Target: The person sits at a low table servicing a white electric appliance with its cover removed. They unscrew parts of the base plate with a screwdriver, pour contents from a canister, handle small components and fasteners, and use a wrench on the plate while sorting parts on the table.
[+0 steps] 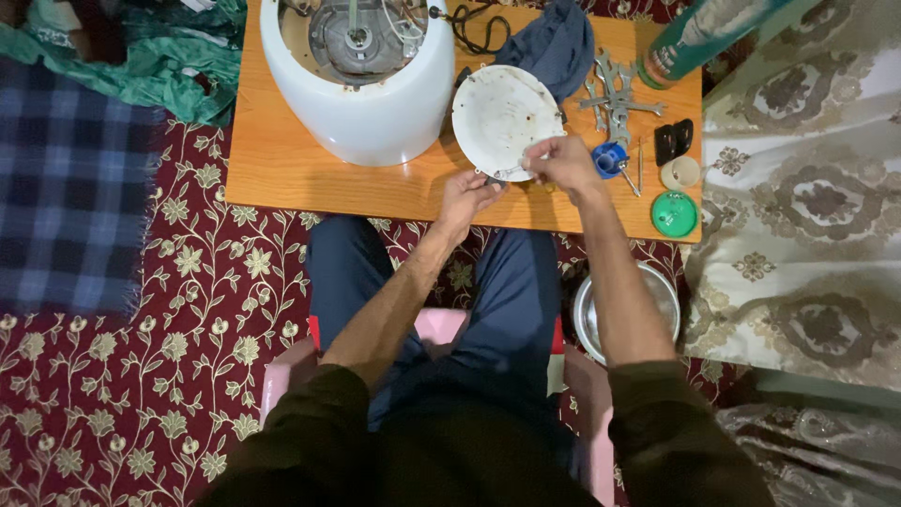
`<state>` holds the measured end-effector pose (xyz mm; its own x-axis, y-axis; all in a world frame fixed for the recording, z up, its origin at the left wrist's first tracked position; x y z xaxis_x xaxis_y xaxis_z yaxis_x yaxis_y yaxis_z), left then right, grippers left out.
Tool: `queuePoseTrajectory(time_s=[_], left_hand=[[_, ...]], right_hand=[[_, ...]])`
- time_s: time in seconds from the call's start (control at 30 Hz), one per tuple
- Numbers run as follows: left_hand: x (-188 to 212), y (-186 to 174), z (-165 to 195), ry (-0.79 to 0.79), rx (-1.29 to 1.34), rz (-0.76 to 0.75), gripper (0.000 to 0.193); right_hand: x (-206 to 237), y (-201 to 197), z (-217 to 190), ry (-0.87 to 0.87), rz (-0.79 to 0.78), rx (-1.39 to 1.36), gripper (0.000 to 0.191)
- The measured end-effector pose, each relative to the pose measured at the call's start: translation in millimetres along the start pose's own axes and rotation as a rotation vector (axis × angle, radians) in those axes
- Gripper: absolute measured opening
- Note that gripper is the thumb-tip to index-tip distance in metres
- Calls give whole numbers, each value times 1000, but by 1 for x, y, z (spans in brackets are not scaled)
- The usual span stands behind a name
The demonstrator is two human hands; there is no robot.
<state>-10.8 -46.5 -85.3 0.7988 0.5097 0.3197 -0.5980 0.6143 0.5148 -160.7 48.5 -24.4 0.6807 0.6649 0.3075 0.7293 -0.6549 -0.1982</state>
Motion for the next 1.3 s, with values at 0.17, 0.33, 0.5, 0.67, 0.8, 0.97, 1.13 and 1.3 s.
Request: queuePoseTrajectory(time_s=[0.17,0.33,0.5,0.67,0.8,0.97,1.13,1.3], left_hand=[[-1,-2,0,-5,2,16,35],[-6,3,-5,33,49,3,28],[-4,5,-1,41,56,31,25],[-1,5,4,42,41,5,25],[2,4,-19,49,-7,-67,21],[-3,41,-55,164,-33,-87,26],[-13,31,-34,58,-3,-38,26],[-12,24,-16,79,87,20,24]], right_hand=[[24,5,27,69,147,-108,19],[42,13,58,184,287,-236,20],[46,25,72,186,351,-374,22],[43,17,64,82,324,-281,22],[34,18,41,9,266,-133,18],[23,34,5,-124,269,-14,12],[24,0,-3,-218,329,-200,14],[35,-7,32,-197,354,-185,17]])
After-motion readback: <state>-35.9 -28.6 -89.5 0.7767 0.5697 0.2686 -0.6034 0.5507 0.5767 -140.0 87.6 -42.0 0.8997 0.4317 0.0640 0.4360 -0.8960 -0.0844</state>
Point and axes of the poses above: each hand's wrist, its own x-axis away from the middle knuckle, its own y-axis out of the palm, z = x × y, the point moved 5 cm from there along -x, towards the middle knuckle, and after that the axes turned 6 degrees about z, right-handed, at the moved point
